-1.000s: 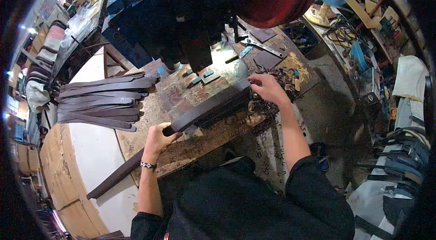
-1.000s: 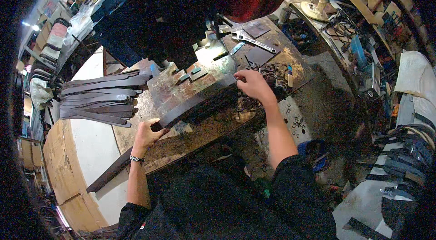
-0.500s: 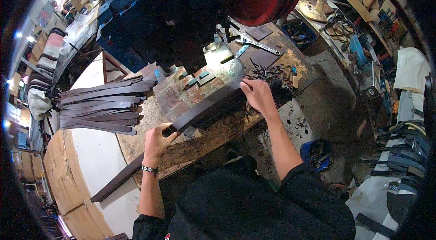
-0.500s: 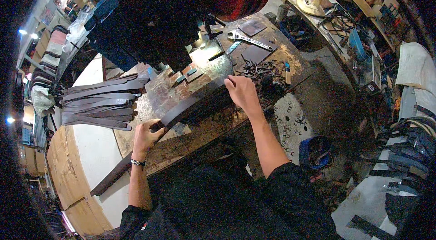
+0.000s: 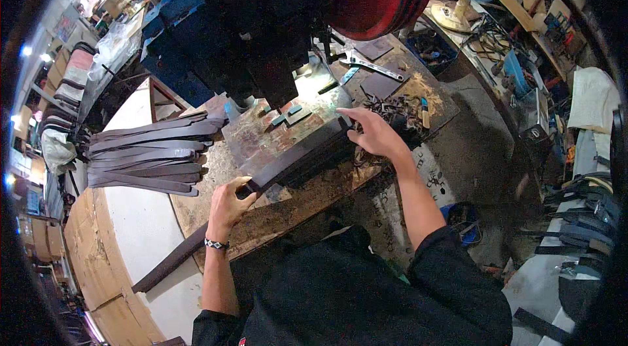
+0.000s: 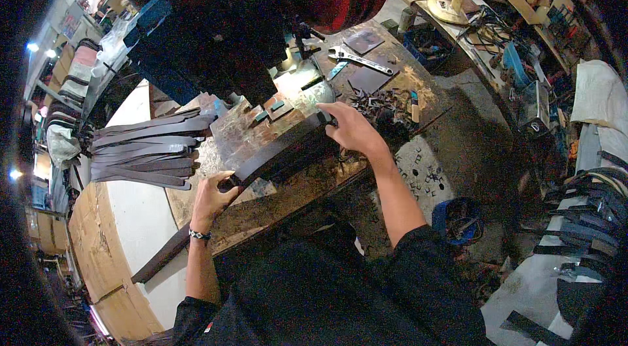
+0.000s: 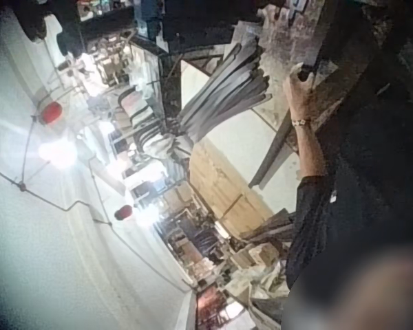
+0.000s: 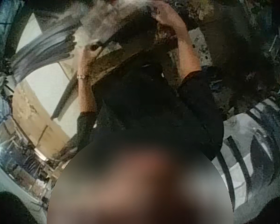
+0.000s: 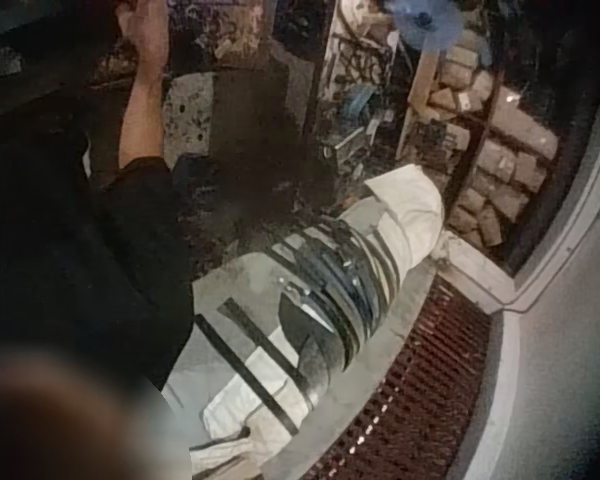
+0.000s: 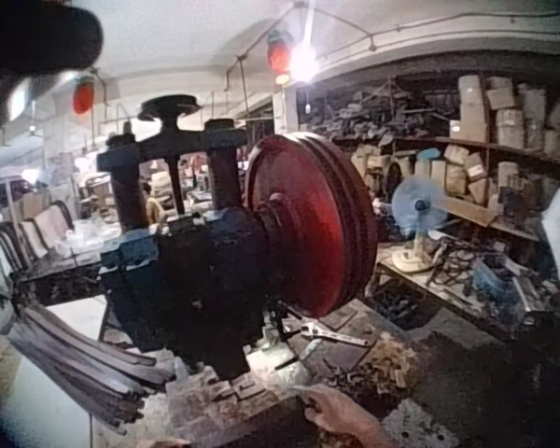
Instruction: Operating a stamping machine to process and cut leather strips into belts.
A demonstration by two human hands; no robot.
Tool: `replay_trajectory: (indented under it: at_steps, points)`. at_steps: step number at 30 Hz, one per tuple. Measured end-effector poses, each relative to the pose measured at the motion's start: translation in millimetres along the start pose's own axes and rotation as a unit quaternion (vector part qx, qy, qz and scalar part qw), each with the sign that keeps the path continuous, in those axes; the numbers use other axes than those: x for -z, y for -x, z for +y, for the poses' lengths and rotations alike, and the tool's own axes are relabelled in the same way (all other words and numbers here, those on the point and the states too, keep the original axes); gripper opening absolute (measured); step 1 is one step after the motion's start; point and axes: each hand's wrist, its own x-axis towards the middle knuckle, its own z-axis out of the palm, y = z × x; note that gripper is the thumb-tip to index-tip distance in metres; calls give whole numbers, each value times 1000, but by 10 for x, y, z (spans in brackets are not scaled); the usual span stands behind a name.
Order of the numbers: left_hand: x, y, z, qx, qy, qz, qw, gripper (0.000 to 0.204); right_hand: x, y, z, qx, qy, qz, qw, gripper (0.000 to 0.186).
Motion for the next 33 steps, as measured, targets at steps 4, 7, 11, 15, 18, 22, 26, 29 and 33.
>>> replay_trajectory:
  at_steps: [4,7,11,15,18,22,26,29,33]
  points:
    - [-14,-16,19,-15,-16,2,1000,44,109,-110,28,3,20,-80,997,54]
    - [-21,-31,-12,-12,-6,-2,1000,43,132,-169,48,9,31,-94,995,48]
    - [2,-15,39,15,13,-14,1000,43,288,-268,-214,-98,12,-151,984,40]
    - [8,-33,112,14,-4,-8,1000,42,248,-268,-17,-78,-33,-118,989,43]
    - [4,-40,118,16,-10,-8,1000,42,294,-302,-53,-101,-38,-141,984,44]
    - [-79,-24,-38,-20,-26,24,999,42,291,-334,-60,-98,-46,-144,984,44]
    - [-121,-47,-14,-5,15,21,1000,44,264,-300,148,-84,-96,-118,985,46]
    - [-136,-65,-6,-10,12,12,1000,44,236,-301,221,-86,-90,-139,982,49]
    - [-133,-58,-63,-13,16,12,1000,43,266,-287,-8,-107,-73,-140,982,49]
